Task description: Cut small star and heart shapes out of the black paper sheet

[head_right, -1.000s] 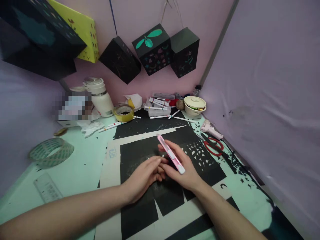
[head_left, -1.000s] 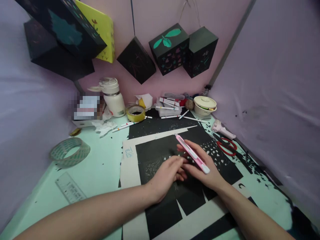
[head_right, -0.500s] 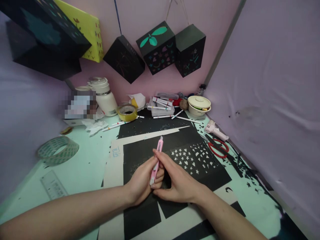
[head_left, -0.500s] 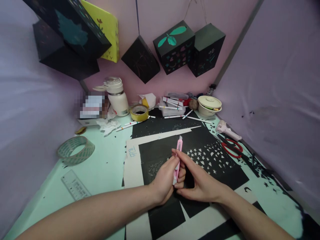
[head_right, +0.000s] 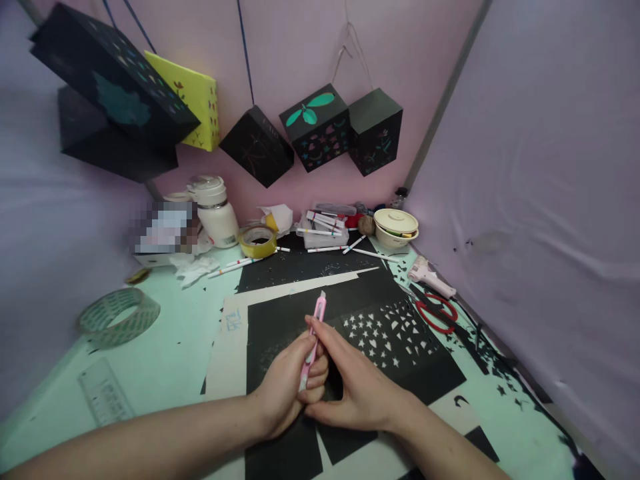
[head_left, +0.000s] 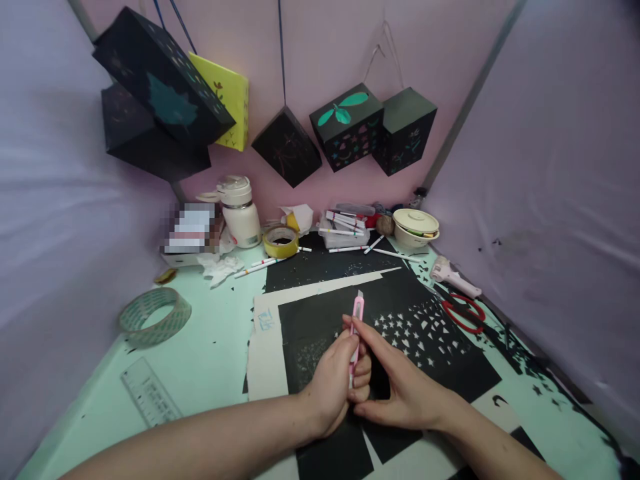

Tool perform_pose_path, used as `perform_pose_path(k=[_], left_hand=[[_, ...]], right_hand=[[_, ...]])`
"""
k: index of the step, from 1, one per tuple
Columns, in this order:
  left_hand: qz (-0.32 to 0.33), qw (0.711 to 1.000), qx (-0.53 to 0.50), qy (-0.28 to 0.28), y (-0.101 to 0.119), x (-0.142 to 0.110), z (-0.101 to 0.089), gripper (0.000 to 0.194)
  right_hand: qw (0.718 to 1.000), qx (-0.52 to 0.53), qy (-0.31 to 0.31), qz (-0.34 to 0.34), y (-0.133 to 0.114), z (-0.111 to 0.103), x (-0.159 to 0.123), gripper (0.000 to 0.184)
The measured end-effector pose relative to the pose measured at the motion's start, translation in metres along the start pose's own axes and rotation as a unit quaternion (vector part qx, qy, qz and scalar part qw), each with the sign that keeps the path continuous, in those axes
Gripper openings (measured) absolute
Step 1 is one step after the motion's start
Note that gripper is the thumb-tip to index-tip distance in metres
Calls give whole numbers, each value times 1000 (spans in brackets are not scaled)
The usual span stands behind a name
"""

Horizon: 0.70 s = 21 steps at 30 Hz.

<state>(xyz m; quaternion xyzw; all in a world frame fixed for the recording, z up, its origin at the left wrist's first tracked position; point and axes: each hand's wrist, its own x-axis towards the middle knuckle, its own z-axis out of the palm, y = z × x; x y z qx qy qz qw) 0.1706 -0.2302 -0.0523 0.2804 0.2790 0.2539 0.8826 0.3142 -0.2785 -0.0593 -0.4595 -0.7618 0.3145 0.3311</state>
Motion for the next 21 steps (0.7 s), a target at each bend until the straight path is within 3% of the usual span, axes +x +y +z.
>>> perform_pose_path(k=[11,16,19,20,21], left_hand=[[7,1000,11,-13,-2,0,1,27],[15,997,40,-59,3,-4,3,36],[46,977,172,-116,1,-15,4,49],[54,956,256,-134,-2,-21,4,51],[66,915,367,-151,-5,-27,4,50]], right_hand=[[1000,28,-7,2,2,-5,-1,107],[992,122,14,12,5,-18,-5,102],[970,221,102,10,3,-32,-7,94],[957,249,150,-4,2,-37,-8,92],[943,271,191,-8,2,-41,-8,89]])
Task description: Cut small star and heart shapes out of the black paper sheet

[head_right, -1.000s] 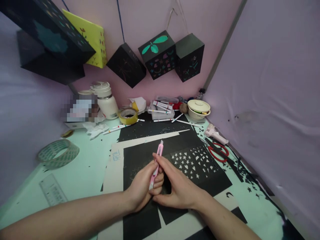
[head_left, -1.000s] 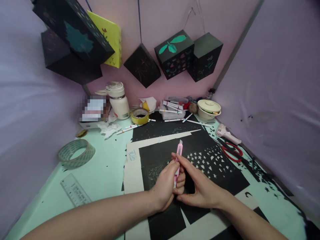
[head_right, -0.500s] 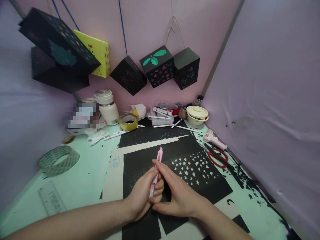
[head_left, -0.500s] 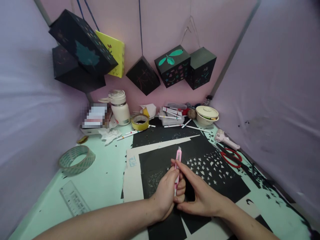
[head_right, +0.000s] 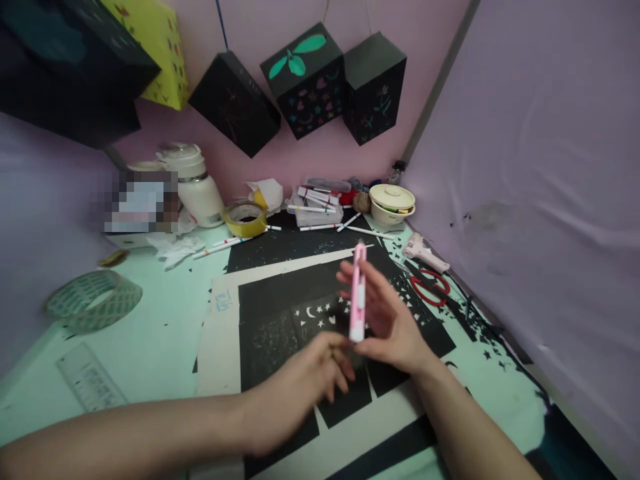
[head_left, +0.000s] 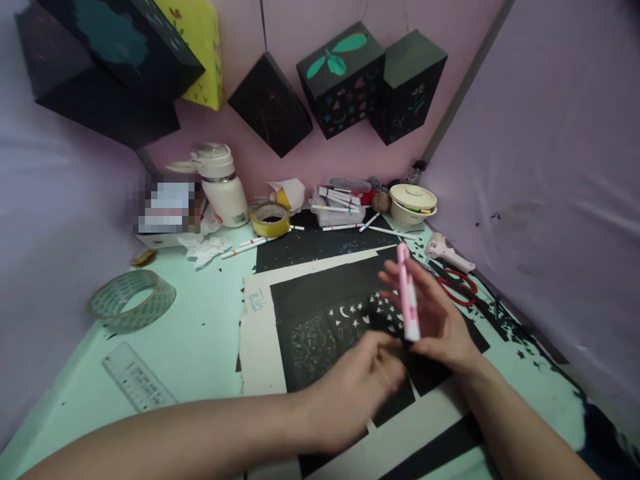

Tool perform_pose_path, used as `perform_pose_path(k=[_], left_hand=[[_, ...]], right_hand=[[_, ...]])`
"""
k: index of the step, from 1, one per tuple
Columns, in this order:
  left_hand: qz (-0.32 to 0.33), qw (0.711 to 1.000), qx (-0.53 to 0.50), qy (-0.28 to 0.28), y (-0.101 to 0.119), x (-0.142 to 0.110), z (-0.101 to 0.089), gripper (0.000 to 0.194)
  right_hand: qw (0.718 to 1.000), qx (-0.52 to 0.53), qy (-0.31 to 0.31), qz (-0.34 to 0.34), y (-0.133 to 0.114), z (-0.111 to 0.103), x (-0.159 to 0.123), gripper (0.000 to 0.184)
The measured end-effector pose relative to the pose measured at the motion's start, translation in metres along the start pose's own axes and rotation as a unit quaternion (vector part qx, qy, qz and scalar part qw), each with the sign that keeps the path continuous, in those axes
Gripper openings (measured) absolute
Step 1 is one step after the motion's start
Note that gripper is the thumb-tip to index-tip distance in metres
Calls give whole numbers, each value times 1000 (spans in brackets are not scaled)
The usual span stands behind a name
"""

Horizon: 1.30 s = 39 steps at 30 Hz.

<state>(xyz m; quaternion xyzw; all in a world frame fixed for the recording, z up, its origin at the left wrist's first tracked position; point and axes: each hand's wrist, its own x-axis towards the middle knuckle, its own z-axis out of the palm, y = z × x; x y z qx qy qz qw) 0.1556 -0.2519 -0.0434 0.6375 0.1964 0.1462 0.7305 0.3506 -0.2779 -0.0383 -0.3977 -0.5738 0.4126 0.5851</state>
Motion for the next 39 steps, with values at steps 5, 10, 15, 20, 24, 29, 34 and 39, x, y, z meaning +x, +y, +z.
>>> perform_pose_path(k=[5,10,15,20,24,29,34,39], left_hand=[[193,808,553,-61,-10,-27,21,25],[201,658,726,6,-15,-34,19,54],[103,677,728,-23,-15,-32,17,80],[97,678,728,-31,-22,-32,20,83],[107,676,729,-25,-28,-30,20,83],[118,677,726,-15,-29,-30,19,76],[169,667,725,32,-29,-29,18,55],[193,644,734,97,-31,-27,18,32]], right_hand=[[986,48,162,-11,-3,-7,7,76],[950,81,302,-9,7,-1,10,20],[948,132,276,93,7,4,10,9],[955,66,183,225,8,24,7,17],[954,-1,158,254,15,40,3,15],[957,-100,134,239,16,41,2,13],[945,-225,127,200,5,35,9,13],[952,-163,97,241,6,29,19,18]])
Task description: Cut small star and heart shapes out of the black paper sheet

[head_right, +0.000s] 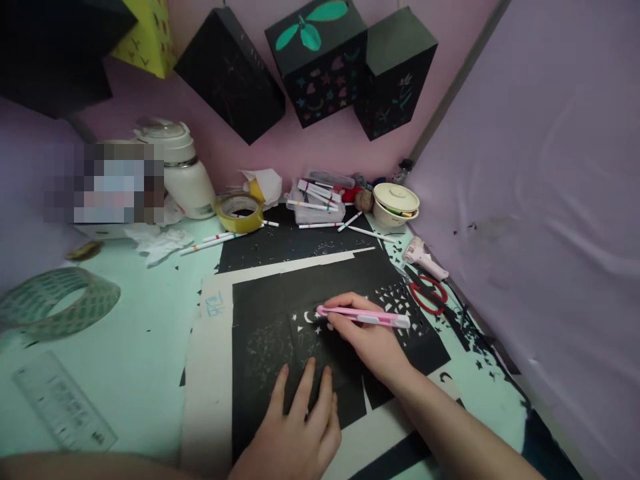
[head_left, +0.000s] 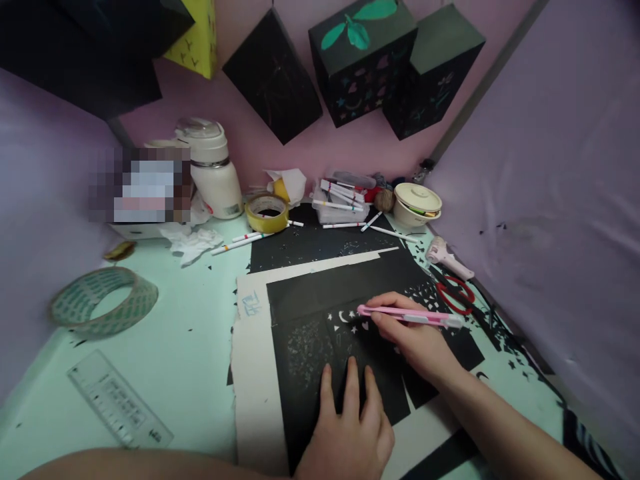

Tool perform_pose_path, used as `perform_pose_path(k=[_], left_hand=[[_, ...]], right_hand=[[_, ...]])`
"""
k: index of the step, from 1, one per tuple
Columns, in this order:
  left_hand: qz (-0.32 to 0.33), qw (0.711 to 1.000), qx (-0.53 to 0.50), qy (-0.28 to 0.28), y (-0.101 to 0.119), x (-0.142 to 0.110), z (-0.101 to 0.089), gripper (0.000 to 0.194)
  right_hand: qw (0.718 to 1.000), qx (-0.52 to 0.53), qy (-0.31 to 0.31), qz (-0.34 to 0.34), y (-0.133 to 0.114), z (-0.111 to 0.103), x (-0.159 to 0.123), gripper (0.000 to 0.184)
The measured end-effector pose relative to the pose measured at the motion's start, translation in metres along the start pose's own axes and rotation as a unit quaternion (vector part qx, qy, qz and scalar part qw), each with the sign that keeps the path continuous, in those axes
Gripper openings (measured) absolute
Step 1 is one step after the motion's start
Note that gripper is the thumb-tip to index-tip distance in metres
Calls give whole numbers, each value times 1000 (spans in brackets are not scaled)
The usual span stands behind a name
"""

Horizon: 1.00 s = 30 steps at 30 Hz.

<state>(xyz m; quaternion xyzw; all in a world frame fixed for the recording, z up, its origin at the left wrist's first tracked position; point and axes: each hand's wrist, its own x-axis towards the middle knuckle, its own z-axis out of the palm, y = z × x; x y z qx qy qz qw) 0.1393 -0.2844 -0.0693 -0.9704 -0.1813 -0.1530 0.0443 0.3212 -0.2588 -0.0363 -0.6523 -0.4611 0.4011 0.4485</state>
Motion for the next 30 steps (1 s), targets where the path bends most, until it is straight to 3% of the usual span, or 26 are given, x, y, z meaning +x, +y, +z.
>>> perform_pose_path(k=[10,16,22,30], left_hand=[[0,1000,6,-24,-5,3,-1,36],[-21,999,1,-25,-6,5,1,39],[-14,999,11,-27,-4,0,10,38],[-20,1000,-7,-23,0,-3,18,37]], right_hand=[[997,-38,-45,-55,8,11,13,10],[988,-104,-49,-103,15,7,8,5],[981,-96,-73,-149,25,8,4,4],[979,-109,-80,-150,28,10,5,4]])
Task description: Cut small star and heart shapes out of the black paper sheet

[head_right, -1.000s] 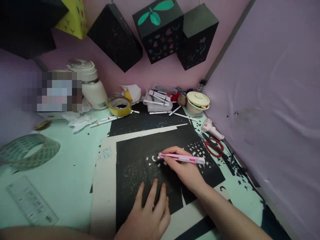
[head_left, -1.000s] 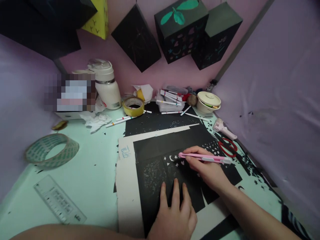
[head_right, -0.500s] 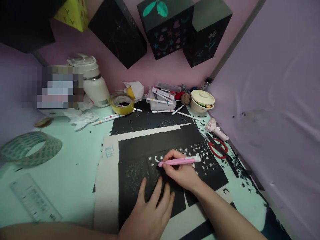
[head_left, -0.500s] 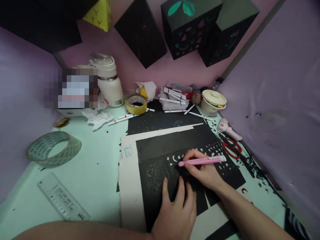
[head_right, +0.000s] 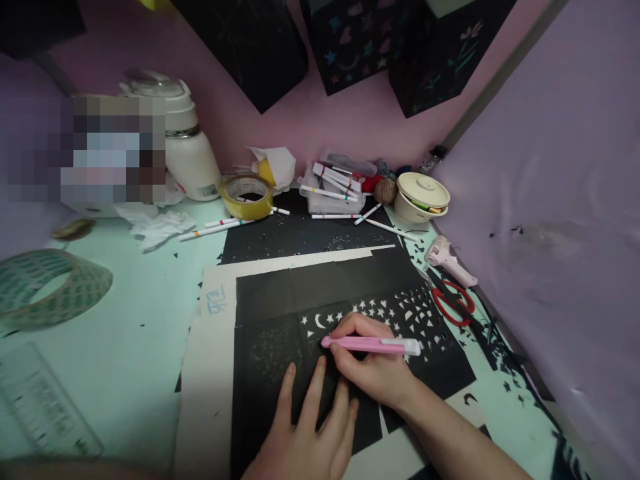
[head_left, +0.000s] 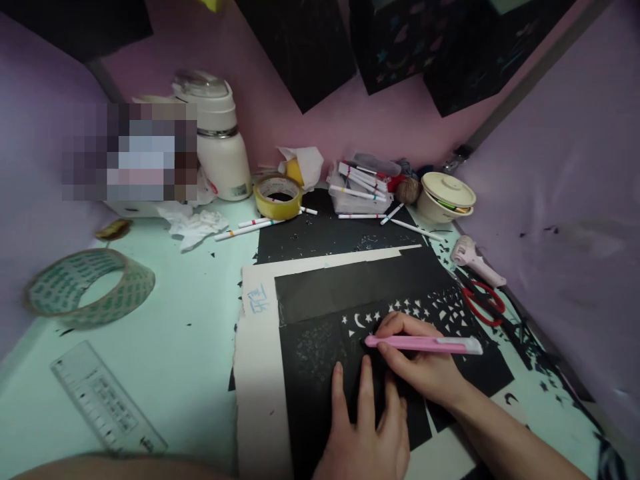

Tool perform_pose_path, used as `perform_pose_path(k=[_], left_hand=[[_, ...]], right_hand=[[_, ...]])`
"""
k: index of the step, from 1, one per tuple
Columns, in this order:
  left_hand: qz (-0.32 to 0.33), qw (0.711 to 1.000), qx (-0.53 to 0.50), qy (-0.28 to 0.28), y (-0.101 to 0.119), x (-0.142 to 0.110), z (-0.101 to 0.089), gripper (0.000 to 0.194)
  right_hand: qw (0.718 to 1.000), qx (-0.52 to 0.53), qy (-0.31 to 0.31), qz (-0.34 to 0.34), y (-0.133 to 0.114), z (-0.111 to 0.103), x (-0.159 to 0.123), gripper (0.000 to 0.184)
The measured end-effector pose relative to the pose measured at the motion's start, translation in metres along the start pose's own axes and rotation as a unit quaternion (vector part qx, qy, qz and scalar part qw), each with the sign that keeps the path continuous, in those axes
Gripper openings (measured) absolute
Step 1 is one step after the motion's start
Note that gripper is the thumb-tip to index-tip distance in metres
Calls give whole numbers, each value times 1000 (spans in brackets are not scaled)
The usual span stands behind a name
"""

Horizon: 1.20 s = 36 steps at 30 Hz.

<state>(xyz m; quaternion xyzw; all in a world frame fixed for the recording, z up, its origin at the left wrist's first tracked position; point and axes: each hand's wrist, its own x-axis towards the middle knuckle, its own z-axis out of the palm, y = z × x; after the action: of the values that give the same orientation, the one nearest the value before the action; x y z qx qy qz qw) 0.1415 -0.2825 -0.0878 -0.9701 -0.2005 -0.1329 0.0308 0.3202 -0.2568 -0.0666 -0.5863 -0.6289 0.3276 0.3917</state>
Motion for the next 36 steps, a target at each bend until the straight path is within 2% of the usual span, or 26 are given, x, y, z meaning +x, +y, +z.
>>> perform_pose_path(k=[8,14,17,21,24,26,31,33,36], left_hand=[[-2,1000,-21,-6,3,-1,3,38],[-83,995,-38,-26,18,0,7,35],[-69,996,-46,-39,18,-1,8,36],[-11,999,-29,-12,5,-2,5,38],[4,1000,-6,-7,0,-2,3,38],[-5,1000,4,-5,4,-1,3,37],[-88,996,29,0,18,1,5,34],[-89,995,33,-1,18,2,3,35],[-53,998,33,-9,9,4,-5,37]], right_hand=[[1000,-15,-7,-3,-1,0,0,3],[1000,-14,-7,1,-2,0,-1,3],[1000,-20,-9,6,-2,0,-1,3],[999,-28,-11,16,-2,1,1,4],[999,-32,-8,24,-2,1,1,5],[999,-32,-5,26,-3,1,1,5],[999,-24,3,29,-3,0,1,6],[999,-25,3,33,-2,1,1,6],[999,-28,3,40,-3,1,1,8]])
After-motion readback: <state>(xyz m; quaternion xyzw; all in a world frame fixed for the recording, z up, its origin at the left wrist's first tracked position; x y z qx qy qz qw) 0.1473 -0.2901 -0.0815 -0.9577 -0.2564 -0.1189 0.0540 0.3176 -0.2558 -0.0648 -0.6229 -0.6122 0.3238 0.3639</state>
